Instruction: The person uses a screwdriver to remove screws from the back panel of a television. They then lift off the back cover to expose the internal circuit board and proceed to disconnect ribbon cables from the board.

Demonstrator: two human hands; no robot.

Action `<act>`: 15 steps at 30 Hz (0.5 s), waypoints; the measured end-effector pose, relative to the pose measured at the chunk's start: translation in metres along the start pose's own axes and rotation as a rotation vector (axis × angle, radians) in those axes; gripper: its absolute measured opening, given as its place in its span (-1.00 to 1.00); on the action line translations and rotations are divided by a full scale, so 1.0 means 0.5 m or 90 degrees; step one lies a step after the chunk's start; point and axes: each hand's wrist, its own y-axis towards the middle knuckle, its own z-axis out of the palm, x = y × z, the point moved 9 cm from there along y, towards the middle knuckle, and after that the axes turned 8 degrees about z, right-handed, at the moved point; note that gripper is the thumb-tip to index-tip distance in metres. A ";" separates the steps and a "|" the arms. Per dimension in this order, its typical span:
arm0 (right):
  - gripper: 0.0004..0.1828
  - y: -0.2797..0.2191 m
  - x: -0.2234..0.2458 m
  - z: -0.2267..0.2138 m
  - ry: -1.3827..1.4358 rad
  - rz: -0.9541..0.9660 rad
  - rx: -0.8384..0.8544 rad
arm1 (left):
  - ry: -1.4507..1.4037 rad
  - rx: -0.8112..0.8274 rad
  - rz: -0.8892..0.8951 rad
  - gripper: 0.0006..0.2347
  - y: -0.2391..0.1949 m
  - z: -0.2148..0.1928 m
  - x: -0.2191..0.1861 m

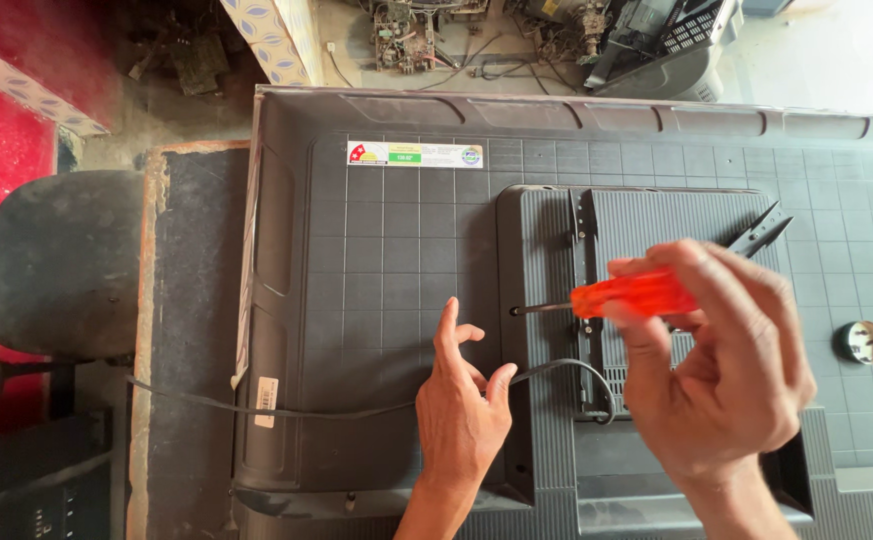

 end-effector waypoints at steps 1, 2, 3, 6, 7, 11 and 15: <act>-0.56 0.000 0.009 -0.001 -0.014 -0.026 0.001 | 0.001 0.004 -0.009 -0.21 0.001 0.001 -0.001; -0.53 -0.002 0.020 -0.003 -0.026 -0.051 0.002 | 0.002 0.009 -0.018 -0.21 0.002 0.000 -0.002; -0.50 -0.003 0.027 -0.003 -0.046 -0.065 0.003 | -0.017 0.003 -0.015 -0.23 0.004 -0.001 -0.009; -0.39 0.000 0.042 -0.002 -0.118 -0.088 0.001 | -0.064 -0.019 0.035 -0.27 0.021 -0.009 -0.045; -0.40 0.002 0.040 -0.003 -0.094 -0.074 0.006 | -0.072 -0.029 0.076 -0.29 0.029 -0.013 -0.065; -0.52 0.023 0.028 -0.004 -0.033 0.002 0.054 | -0.115 0.005 0.203 -0.43 0.067 -0.020 -0.127; -0.71 0.047 0.000 0.005 0.177 0.152 0.175 | -0.173 0.101 0.283 -0.62 0.093 -0.014 -0.175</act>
